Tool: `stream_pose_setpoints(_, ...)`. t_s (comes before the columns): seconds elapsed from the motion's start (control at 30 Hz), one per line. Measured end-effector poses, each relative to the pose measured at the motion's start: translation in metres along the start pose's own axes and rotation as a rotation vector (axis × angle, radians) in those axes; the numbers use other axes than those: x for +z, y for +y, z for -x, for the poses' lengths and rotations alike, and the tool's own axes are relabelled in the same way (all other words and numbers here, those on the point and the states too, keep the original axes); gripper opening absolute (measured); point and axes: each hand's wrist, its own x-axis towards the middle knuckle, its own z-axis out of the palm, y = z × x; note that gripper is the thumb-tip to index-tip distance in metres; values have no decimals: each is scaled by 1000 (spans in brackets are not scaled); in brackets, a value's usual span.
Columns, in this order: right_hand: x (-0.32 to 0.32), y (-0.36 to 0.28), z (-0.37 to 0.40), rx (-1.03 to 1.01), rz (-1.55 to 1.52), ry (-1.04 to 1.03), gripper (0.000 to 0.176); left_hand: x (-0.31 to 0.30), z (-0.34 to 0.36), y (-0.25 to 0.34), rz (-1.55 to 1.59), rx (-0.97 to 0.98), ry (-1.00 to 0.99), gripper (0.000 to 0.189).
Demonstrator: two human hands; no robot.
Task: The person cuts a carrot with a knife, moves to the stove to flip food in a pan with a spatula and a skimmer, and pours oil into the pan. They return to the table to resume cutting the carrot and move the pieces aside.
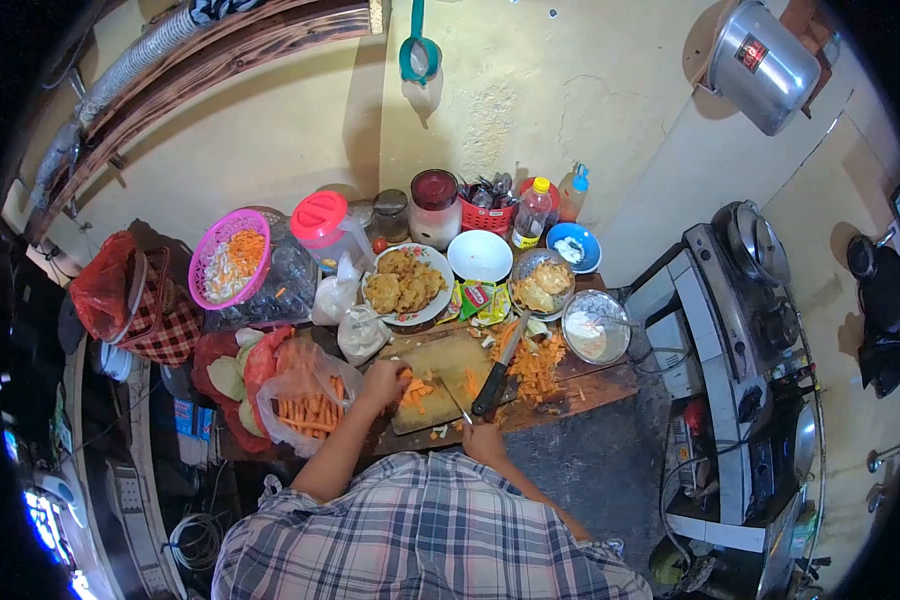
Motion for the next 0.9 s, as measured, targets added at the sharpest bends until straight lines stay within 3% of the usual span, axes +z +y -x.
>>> stream_pose_setpoints(0.1,-11,-9,6,5,-39,-74,32,10,-7,-6,85,45,74,27)
stream_pose_setpoints(0.2,-14,-10,9,110,-171,59,30,33,-18,2,208,217,129,28)
stream_pose_setpoints(0.33,-10,-4,6,110,-144,134,27,47,-22,30,219,324,-70,31)
stream_pose_setpoints(0.4,-6,1,6,112,-142,143,26,46,-19,47,449,253,-245,40)
stream_pose_setpoints(0.53,-5,5,8,74,-226,170,25,56,-22,47,408,362,-180,40)
stream_pose_setpoints(0.6,-9,1,11,82,-230,166,25,50,-16,46,153,539,48,34)
stream_pose_setpoints(0.73,-10,-4,12,86,-143,133,28,46,-7,39,182,432,-60,20)
stream_pose_setpoints(0.9,10,4,6,14,-131,139,31,52,6,36,174,572,33,5)
